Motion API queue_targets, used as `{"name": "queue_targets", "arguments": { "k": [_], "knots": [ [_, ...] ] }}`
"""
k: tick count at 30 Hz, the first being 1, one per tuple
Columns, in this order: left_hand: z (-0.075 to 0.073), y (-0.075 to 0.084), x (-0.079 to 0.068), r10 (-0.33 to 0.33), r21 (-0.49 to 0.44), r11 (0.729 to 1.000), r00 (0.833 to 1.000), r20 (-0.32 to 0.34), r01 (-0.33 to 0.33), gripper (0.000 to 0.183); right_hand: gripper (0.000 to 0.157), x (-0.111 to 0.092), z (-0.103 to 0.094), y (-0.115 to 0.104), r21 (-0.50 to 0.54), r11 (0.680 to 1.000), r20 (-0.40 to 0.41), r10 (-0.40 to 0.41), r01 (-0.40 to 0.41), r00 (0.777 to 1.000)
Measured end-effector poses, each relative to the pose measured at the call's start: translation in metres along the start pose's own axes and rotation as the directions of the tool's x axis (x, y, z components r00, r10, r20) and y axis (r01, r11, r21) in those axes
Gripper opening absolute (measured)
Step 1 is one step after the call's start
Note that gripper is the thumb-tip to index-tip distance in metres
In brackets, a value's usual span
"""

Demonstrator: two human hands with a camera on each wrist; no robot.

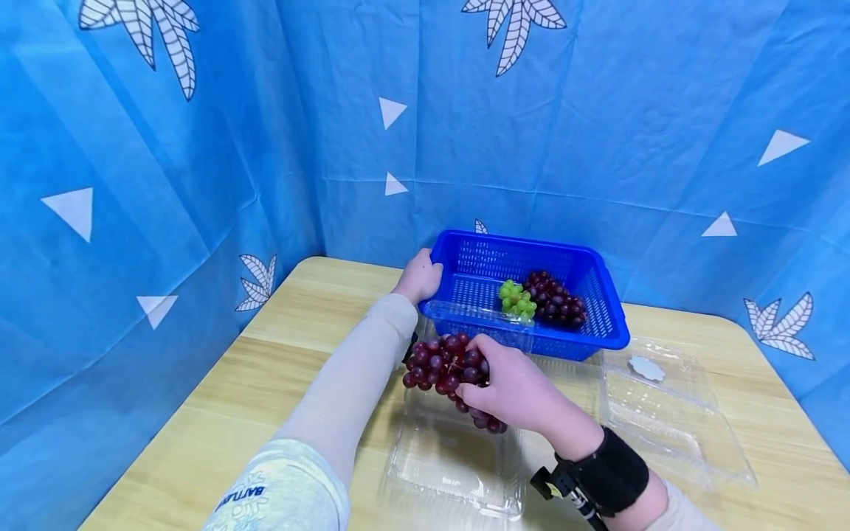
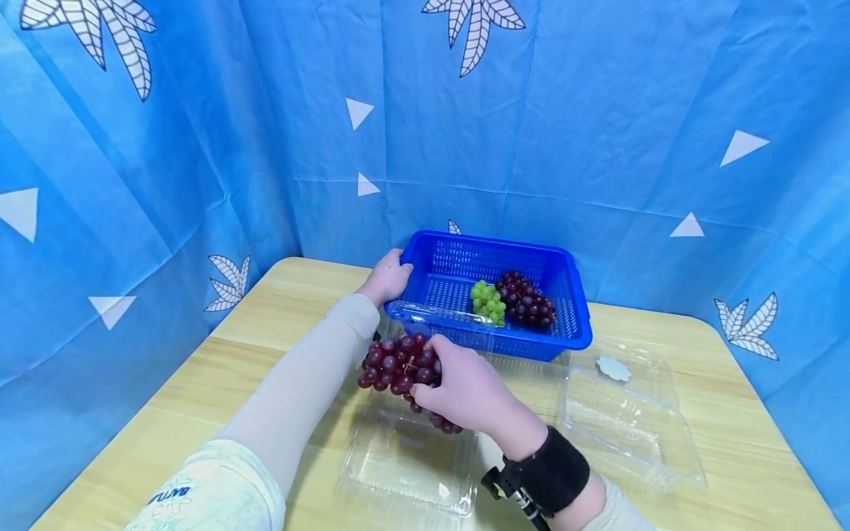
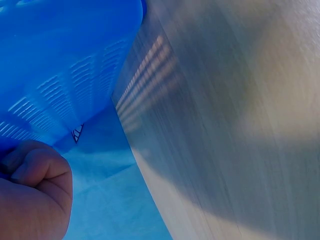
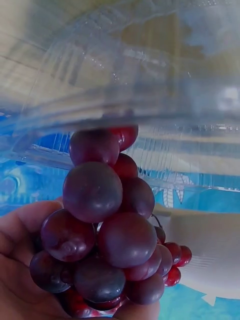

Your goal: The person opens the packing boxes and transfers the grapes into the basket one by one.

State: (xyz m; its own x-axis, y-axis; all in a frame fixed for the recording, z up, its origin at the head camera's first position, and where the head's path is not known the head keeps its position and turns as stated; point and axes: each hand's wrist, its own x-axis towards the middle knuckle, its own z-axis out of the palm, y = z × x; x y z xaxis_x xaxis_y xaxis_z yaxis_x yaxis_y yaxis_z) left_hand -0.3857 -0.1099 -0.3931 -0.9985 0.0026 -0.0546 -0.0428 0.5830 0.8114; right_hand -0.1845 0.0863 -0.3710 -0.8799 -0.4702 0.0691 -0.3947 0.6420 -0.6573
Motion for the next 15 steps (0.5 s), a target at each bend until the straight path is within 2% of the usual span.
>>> {"name": "queue_targets", "arguments": {
  "k": [2, 7, 11, 15],
  "knots": [
    [0.000, 0.000, -0.001, -0.006, -0.010, 1.000, 1.000, 0.003, 0.006, 0.051, 0.034, 0.000, -0.002, 0.000, 0.014, 1.000, -0.006, -0.002, 0.002, 1.000],
    [0.001, -0.001, -0.002, -0.015, -0.032, 0.999, 1.000, 0.014, 0.016, 0.051, 0.032, 0.000, -0.019, -0.006, 0.133, 0.991, -0.002, 0.002, -0.001, 1.000],
    [0.001, -0.002, -0.002, 0.021, -0.015, 1.000, 1.000, 0.006, -0.021, 0.051, 0.035, 0.007, -0.047, -0.012, 0.190, 0.982, -0.046, 0.024, -0.015, 0.999],
    [0.001, -0.003, -0.001, 0.067, 0.001, 0.998, 0.998, -0.010, -0.067, 0.050, 0.040, 0.020, -0.082, -0.017, 0.318, 0.947, -0.067, 0.070, -0.045, 0.995]
  ]
}}
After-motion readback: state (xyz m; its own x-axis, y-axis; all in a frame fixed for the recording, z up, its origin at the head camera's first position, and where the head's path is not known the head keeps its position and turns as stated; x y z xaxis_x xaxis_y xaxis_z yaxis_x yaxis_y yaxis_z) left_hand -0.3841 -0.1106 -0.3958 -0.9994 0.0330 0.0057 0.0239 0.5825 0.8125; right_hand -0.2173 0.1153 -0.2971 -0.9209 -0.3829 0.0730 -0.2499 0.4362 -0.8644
